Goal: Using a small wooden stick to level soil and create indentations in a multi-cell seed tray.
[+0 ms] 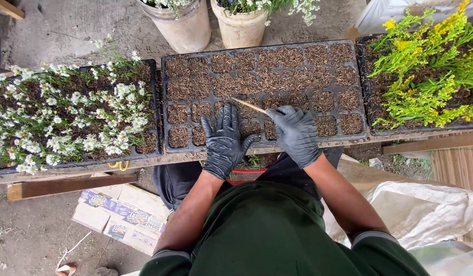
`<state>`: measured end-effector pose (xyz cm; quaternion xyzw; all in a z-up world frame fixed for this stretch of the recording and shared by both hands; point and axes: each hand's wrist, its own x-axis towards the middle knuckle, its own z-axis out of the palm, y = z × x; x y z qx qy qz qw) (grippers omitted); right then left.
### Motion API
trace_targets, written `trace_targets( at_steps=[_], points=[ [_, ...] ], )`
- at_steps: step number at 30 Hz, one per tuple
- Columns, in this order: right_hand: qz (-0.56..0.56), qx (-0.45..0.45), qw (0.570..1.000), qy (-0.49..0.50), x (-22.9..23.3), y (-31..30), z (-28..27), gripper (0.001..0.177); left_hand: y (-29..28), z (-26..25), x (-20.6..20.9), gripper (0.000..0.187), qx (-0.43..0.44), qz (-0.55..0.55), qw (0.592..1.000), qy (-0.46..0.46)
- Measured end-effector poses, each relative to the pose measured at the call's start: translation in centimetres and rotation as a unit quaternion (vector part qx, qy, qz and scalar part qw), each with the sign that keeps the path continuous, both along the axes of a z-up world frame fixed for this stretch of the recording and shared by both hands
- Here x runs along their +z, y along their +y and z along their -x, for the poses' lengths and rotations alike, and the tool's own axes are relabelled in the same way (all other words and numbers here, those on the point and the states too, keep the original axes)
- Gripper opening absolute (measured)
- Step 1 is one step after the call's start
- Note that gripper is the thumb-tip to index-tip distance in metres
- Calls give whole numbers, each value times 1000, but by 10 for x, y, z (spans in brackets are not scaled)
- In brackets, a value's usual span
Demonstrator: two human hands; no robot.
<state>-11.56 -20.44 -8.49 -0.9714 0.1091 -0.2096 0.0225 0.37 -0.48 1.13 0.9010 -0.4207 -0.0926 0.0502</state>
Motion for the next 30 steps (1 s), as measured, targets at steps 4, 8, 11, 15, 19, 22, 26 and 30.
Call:
trace_targets(
  at_steps=[4, 8, 11, 15, 19, 22, 26, 30],
  points=[
    [-3, 5, 1000, 8, 16, 5, 0, 52, -1, -3, -4, 104, -1, -3, 1000, 17],
    [-27, 21, 999, 7, 38, 12, -4, 52, 0, 4, -1, 105, 10, -3, 1000, 1],
    [-28, 25, 999, 11, 45, 15, -7, 51, 2, 5, 5, 105, 27, -5, 1000, -4],
    [-1, 13, 1000, 12, 37, 16, -7, 51, 1, -4, -1, 103, 25, -15, 999, 14],
    [-8, 23, 1000, -4, 25, 14, -13, 47, -1, -10, 13, 105, 19, -51, 998, 40],
    [6, 20, 1000, 3, 29, 18, -10, 48, -3, -9, 18, 109, 15, -75, 996, 43],
    [16, 14, 1000, 18, 44, 23, -5, 47, -2, -8, 21, 111, 19, -87, 995, 47],
    [-50, 40, 998, -1, 34, 16, -1, 47, -2, -5, 20, 109, 22, -60, 997, 40]
  ],
)
